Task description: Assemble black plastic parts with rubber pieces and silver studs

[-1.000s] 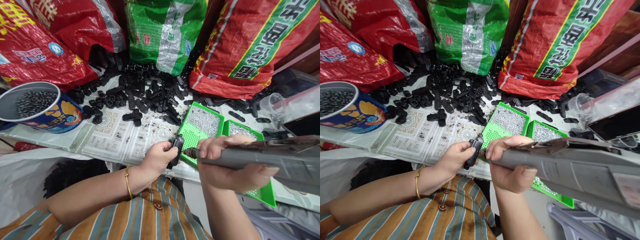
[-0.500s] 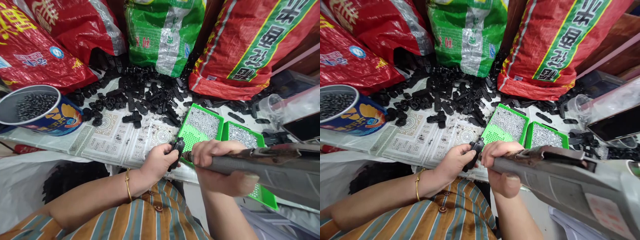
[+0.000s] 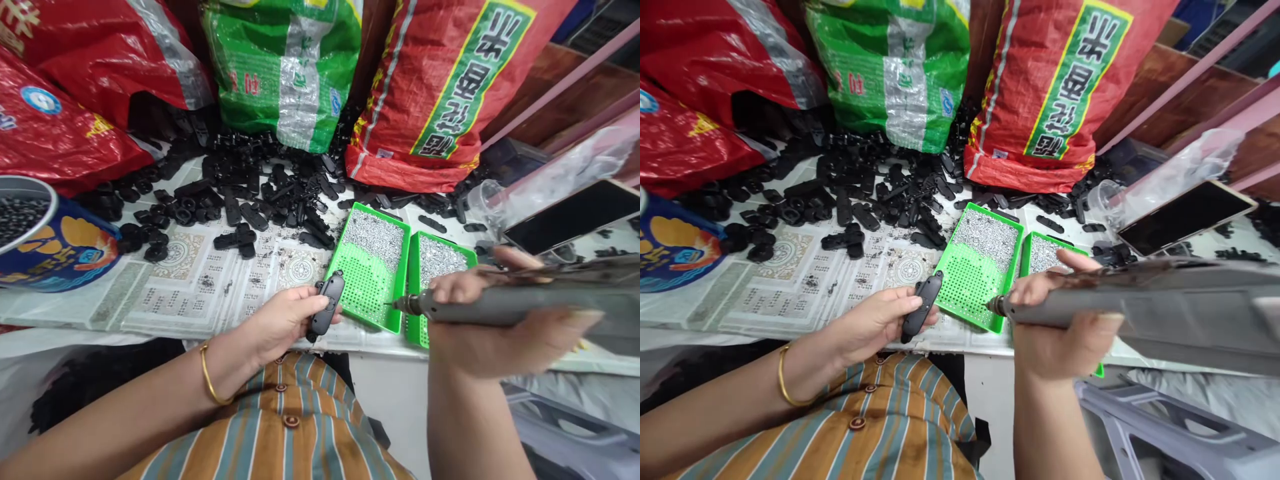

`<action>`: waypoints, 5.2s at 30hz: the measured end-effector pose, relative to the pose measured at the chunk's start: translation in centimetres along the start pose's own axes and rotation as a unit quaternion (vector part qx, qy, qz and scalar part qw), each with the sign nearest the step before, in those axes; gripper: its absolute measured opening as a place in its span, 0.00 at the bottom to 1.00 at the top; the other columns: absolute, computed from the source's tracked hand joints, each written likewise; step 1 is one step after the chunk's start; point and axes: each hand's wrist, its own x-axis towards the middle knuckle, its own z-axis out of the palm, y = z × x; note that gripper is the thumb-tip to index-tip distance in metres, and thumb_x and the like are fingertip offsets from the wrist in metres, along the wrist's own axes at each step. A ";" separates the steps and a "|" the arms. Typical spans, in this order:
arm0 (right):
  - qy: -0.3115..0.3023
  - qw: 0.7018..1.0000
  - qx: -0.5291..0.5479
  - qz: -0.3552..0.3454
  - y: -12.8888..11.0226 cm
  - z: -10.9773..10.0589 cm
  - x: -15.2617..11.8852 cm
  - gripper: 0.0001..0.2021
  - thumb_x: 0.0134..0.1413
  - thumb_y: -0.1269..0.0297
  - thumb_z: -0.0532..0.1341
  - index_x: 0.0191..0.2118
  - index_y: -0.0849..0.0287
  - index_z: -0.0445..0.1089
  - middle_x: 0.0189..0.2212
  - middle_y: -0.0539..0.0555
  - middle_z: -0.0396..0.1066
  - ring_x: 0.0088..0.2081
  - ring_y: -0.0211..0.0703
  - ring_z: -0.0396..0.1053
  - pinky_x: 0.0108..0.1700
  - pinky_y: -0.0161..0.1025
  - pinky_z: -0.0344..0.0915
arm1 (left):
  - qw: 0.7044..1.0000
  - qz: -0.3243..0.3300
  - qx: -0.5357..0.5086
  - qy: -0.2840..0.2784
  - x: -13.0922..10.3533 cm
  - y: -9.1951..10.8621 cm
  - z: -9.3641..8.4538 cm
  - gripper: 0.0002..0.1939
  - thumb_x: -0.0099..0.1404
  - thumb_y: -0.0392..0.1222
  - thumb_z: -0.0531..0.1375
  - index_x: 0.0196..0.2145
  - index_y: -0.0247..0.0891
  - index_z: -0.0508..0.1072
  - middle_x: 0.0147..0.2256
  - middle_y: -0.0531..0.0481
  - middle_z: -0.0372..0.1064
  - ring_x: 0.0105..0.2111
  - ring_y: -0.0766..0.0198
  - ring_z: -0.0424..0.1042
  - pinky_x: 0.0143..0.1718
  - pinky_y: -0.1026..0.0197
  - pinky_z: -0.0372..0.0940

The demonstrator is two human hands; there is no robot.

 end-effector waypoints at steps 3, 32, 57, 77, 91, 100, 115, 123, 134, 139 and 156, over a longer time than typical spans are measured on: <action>0.039 0.998 -0.041 -0.017 2.5 -2.1 -0.5 0.22 0.44 0.43 0.55 0.32 0.60 0.67 0.11 0.44 0.60 0.13 0.38 0.58 0.17 0.38 0.56 | 0.999 -0.035 0.003 -0.008 -0.3 0.1 -0.2 0.15 0.55 0.42 0.63 0.38 0.30 0.70 0.37 0.40 0.73 0.36 0.63 0.72 0.42 0.61 0.63; 0.064 0.997 0.001 -0.034 4.0 -2.9 -0.4 0.23 0.45 0.42 0.53 0.31 0.60 0.67 0.10 0.44 0.59 0.12 0.36 0.57 0.16 0.36 0.54 | 0.994 0.032 0.088 0.058 1.1 -0.6 1.6 0.12 0.55 0.38 0.57 0.38 0.37 0.63 0.33 0.43 0.71 0.26 0.61 0.73 0.18 0.67 0.61; -0.054 0.994 0.085 0.034 1.1 3.3 -1.4 0.24 0.44 0.39 0.54 0.31 0.56 0.68 0.10 0.44 0.59 0.11 0.37 0.56 0.16 0.37 0.54 | 0.994 0.060 0.049 0.077 1.5 -1.4 1.7 0.10 0.53 0.34 0.58 0.34 0.37 0.62 0.21 0.54 0.65 0.20 0.63 0.71 0.15 0.66 0.63; -0.103 0.990 0.098 0.008 0.9 0.9 0.7 0.25 0.46 0.39 0.52 0.34 0.56 0.70 0.12 0.46 0.62 0.12 0.36 0.57 0.16 0.37 0.54 | 0.881 0.230 0.411 -0.042 0.1 -0.2 1.1 0.11 0.52 0.35 0.57 0.36 0.38 0.68 0.40 0.46 0.69 0.27 0.69 0.67 0.29 0.63 0.63; -0.025 0.999 0.017 -0.029 0.0 -3.4 1.4 0.25 0.41 0.39 0.56 0.33 0.57 0.70 0.11 0.45 0.61 0.12 0.37 0.58 0.15 0.37 0.54 | 0.919 0.125 0.373 -0.014 2.5 1.4 3.0 0.13 0.55 0.41 0.57 0.40 0.38 0.68 0.25 0.49 0.69 0.22 0.64 0.69 0.19 0.65 0.59; 0.051 0.999 -0.006 0.004 3.7 -3.3 -0.1 0.21 0.45 0.43 0.54 0.31 0.59 0.67 0.10 0.43 0.60 0.12 0.36 0.58 0.16 0.36 0.55 | 0.959 0.044 0.278 -0.019 2.0 0.3 3.0 0.11 0.54 0.41 0.58 0.36 0.38 0.64 0.22 0.50 0.68 0.17 0.70 0.63 0.16 0.69 0.54; 0.000 0.999 0.043 0.017 2.4 -2.9 0.6 0.24 0.44 0.40 0.54 0.32 0.58 0.67 0.10 0.43 0.59 0.11 0.36 0.56 0.15 0.36 0.52 | 0.847 0.239 0.462 -0.112 2.4 0.3 3.6 0.09 0.54 0.36 0.57 0.35 0.38 0.70 0.49 0.43 0.66 0.36 0.62 0.71 0.35 0.61 0.65; -0.065 0.996 0.059 0.002 0.0 -2.5 1.4 0.24 0.41 0.38 0.56 0.32 0.54 0.70 0.10 0.43 0.59 0.10 0.35 0.55 0.14 0.36 0.50 | 0.698 0.355 0.596 -0.179 2.9 1.9 4.9 0.14 0.53 0.32 0.56 0.39 0.39 0.71 0.40 0.47 0.71 0.41 0.59 0.69 0.42 0.59 0.63; 0.032 0.999 0.005 -0.021 1.5 -2.9 0.8 0.24 0.43 0.40 0.54 0.30 0.58 0.68 0.09 0.43 0.58 0.10 0.37 0.56 0.14 0.37 0.52 | 0.901 0.162 0.403 -0.020 2.8 1.2 2.6 0.13 0.54 0.40 0.58 0.39 0.39 0.69 0.25 0.50 0.70 0.21 0.67 0.67 0.19 0.67 0.57; 0.057 0.998 -0.029 -0.009 3.8 -3.6 -0.1 0.23 0.43 0.43 0.55 0.32 0.60 0.66 0.10 0.43 0.59 0.12 0.36 0.58 0.16 0.36 0.54 | 0.972 0.045 0.226 0.039 2.4 1.4 3.0 0.12 0.54 0.40 0.59 0.38 0.38 0.63 0.23 0.49 0.69 0.22 0.63 0.71 0.16 0.69 0.56; 0.076 0.996 -0.040 0.010 5.8 -4.2 -0.6 0.22 0.41 0.44 0.56 0.31 0.61 0.65 0.10 0.43 0.59 0.12 0.35 0.56 0.17 0.35 0.55 | 0.994 0.032 0.085 0.057 2.1 0.3 3.0 0.10 0.55 0.34 0.57 0.36 0.35 0.60 0.32 0.47 0.67 0.25 0.64 0.72 0.23 0.63 0.67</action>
